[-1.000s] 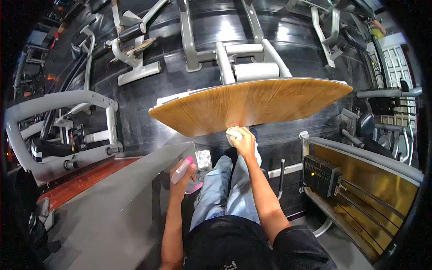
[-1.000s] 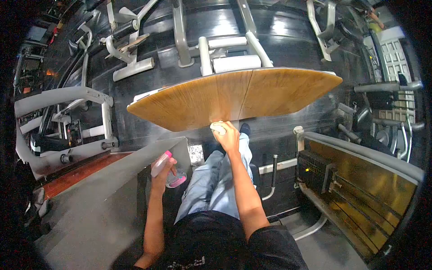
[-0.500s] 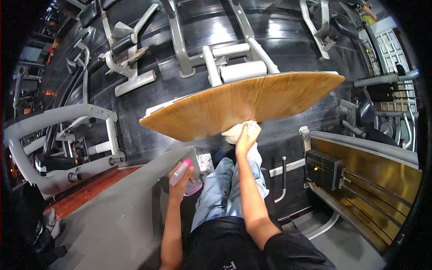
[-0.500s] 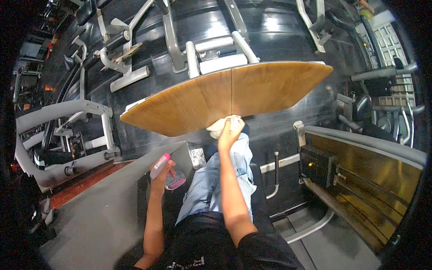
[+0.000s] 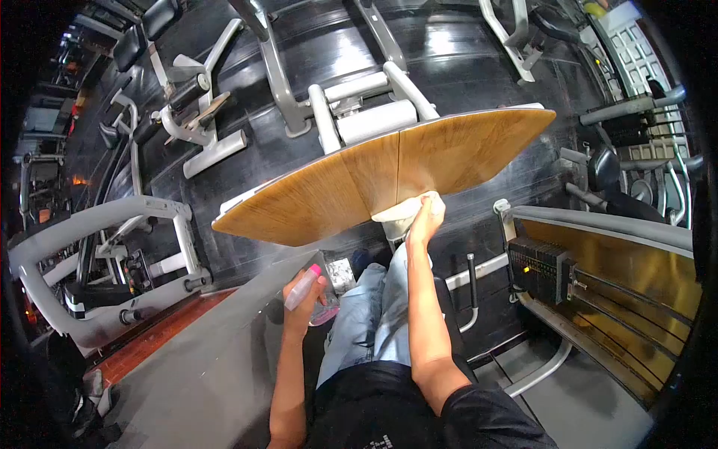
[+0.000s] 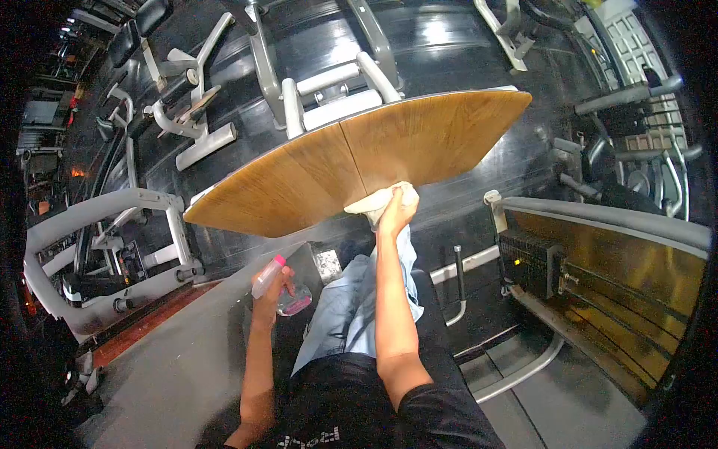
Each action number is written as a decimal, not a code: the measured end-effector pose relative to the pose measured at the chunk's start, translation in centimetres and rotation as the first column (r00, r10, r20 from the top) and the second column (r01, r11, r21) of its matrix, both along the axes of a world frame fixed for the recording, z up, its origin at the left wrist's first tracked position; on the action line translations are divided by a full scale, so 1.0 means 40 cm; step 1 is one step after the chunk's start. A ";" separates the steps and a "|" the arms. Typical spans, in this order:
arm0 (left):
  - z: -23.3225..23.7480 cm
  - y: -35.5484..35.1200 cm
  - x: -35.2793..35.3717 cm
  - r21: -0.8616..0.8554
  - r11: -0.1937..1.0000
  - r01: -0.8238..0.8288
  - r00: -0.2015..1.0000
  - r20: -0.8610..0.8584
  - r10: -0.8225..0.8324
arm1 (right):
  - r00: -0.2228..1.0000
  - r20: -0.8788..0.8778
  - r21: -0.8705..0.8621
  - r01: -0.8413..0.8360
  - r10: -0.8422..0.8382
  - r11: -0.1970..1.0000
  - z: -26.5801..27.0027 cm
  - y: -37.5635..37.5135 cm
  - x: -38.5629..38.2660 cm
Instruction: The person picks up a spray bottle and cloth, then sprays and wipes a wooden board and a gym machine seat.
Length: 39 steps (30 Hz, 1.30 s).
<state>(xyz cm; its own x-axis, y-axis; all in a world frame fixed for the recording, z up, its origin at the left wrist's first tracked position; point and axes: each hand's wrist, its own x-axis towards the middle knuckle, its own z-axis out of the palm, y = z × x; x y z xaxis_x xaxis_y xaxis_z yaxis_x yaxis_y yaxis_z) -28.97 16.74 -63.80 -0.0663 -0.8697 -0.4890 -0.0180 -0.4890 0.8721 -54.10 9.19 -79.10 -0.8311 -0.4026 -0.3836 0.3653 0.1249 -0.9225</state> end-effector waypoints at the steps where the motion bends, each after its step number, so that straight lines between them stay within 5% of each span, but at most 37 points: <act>1: 0.001 0.000 -0.004 0.003 1.000 0.002 1.000 -0.001 -0.002 | 1.000 -0.020 0.008 -0.001 0.001 1.000 -0.002 -0.003 -0.008; 5: 0.010 -0.009 -0.021 0.011 1.000 0.027 1.000 0.009 -0.027 | 0.992 -0.128 0.159 0.011 0.010 0.987 -0.049 0.023 0.097; 7: 0.009 -0.010 -0.031 0.002 0.999 0.042 0.999 0.026 -0.042 | 0.986 -0.066 0.137 -0.141 0.151 0.980 -0.112 0.062 0.137; 10: 0.006 -0.014 -0.038 0.012 0.999 0.049 0.999 0.011 -0.049 | 0.981 0.127 0.180 -0.167 0.146 0.969 -0.139 0.077 0.130; 11: 0.015 -0.017 -0.042 -0.004 0.999 0.054 0.998 0.015 -0.054 | 0.984 -0.051 0.161 -0.161 0.171 0.974 -0.159 0.072 0.096; 14: 0.016 -0.013 -0.050 0.003 0.999 0.039 0.999 0.008 -0.039 | 0.995 0.018 0.086 -0.101 0.100 0.991 -0.146 0.055 0.005; 21: 0.027 -0.008 -0.095 0.075 0.997 -0.012 1.000 0.003 0.012 | 0.972 -0.229 0.118 -0.024 0.051 0.993 0.059 0.008 -0.046; 23: 0.023 -0.012 -0.107 0.059 0.998 -0.014 1.000 0.015 0.013 | 0.871 -0.460 0.130 -0.126 0.172 0.983 0.080 0.016 -0.008; 27: 0.011 -0.014 -0.131 0.025 0.999 -0.027 1.000 -0.006 0.027 | 0.977 -0.200 0.146 -0.046 0.075 0.988 0.082 0.005 0.017; 32: 0.026 -0.057 -0.187 0.035 0.999 -0.023 0.999 0.024 0.023 | 0.971 -0.215 0.181 -0.062 0.100 0.982 -0.030 0.020 -0.022; 34: 0.029 -0.074 -0.209 0.038 0.999 -0.019 0.999 0.032 0.018 | 1.000 -0.007 0.328 0.007 -0.005 0.945 -0.049 0.013 -0.065; 37: 0.032 -0.090 -0.239 0.053 0.999 0.001 0.999 0.051 -0.004 | 0.985 0.170 0.186 -0.027 -0.005 0.982 -0.025 0.015 -0.115; 39: 0.039 -0.097 -0.266 0.067 0.997 -0.027 0.999 0.034 0.025 | 0.996 0.089 0.146 -0.031 0.018 0.989 0.026 0.006 -0.142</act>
<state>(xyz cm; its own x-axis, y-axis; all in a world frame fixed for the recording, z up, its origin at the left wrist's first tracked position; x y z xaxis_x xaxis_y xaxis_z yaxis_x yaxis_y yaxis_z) -39.59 12.87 -62.25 -0.0269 -0.8357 -0.5485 -0.0331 -0.5477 0.8360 -59.79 9.42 -78.08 -0.7826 -0.3562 -0.5106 0.4383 0.2672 -0.8582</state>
